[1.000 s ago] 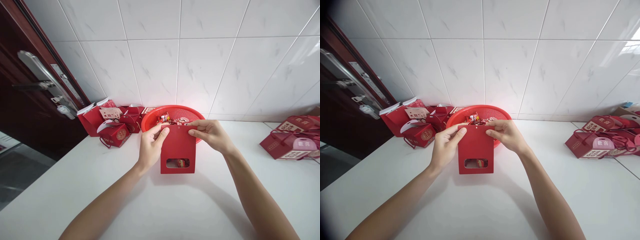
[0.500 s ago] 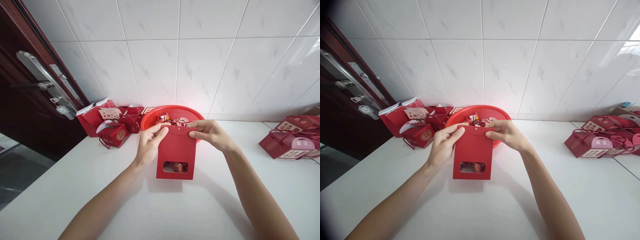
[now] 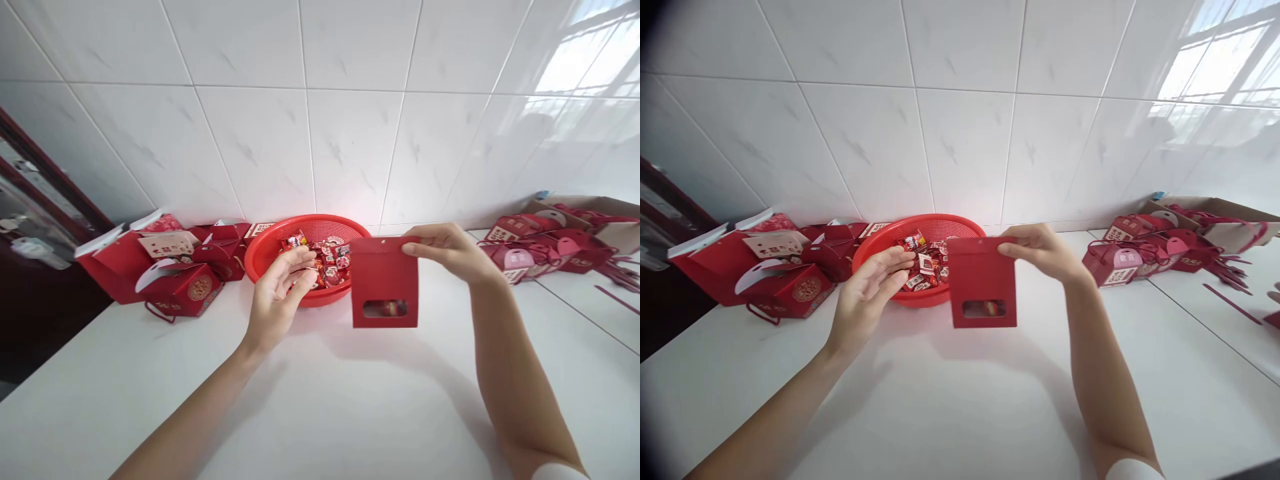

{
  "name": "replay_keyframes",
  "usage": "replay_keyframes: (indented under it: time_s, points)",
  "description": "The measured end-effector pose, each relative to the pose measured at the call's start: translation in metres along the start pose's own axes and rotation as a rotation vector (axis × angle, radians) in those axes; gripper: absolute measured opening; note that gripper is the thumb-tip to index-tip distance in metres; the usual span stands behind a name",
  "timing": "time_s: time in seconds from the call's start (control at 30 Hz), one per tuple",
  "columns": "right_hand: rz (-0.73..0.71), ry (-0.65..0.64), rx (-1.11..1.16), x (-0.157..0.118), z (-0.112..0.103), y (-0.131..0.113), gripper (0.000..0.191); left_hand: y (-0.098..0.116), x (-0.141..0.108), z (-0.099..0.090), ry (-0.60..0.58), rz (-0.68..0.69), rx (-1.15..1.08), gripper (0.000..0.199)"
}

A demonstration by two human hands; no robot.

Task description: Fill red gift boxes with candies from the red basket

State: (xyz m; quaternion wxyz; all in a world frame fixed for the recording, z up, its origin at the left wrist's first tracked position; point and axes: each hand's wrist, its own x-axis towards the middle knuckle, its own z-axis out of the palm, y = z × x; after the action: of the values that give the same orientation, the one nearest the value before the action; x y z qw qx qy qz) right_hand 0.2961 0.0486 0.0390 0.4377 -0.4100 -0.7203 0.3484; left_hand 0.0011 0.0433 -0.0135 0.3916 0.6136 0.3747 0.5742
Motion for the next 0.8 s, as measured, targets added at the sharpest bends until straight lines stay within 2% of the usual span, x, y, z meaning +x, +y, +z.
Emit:
replay_keyframes:
  time_s: [0.07, 0.17, 0.3, 0.37, 0.43, 0.53, 0.67, 0.8]
  points:
    - [0.05, 0.165, -0.054, -0.019, -0.028, 0.005, 0.029, 0.002, -0.001, 0.001, -0.01, 0.01, 0.019, 0.04]
    - [0.083, 0.518, -0.056, -0.049, -0.067, 0.019, 0.028, -0.002, -0.006, 0.007, -0.104, 0.007, 0.052, 0.025]
    - [0.101, 0.962, -0.056, -0.074, -0.103, 0.046, 0.014, -0.019, -0.028, 0.027, -0.375, -0.032, 0.081, 0.016]
    - [0.201, 1.12, -0.173, -0.078, -0.112, 0.06, 0.009, -0.03, -0.044, 0.038, -0.542, -0.051, 0.097, 0.016]
    - [0.306, 1.175, -0.309, -0.076, -0.115, 0.075, 0.008, -0.042, -0.059, 0.048, -0.677, -0.062, 0.121, 0.016]
    - [0.41, 1.136, -0.482, -0.068, -0.113, 0.097, 0.01, -0.058, -0.076, 0.056, -0.776, -0.078, 0.133, 0.019]
    - [0.531, 0.995, -0.88, -0.063, -0.106, 0.121, 0.02, -0.072, -0.085, 0.06, -0.784, -0.137, 0.129, 0.02]
    - [0.48, 0.969, -0.965, -0.067, -0.106, 0.135, 0.032, -0.079, -0.088, 0.061, -0.785, -0.174, 0.116, 0.019]
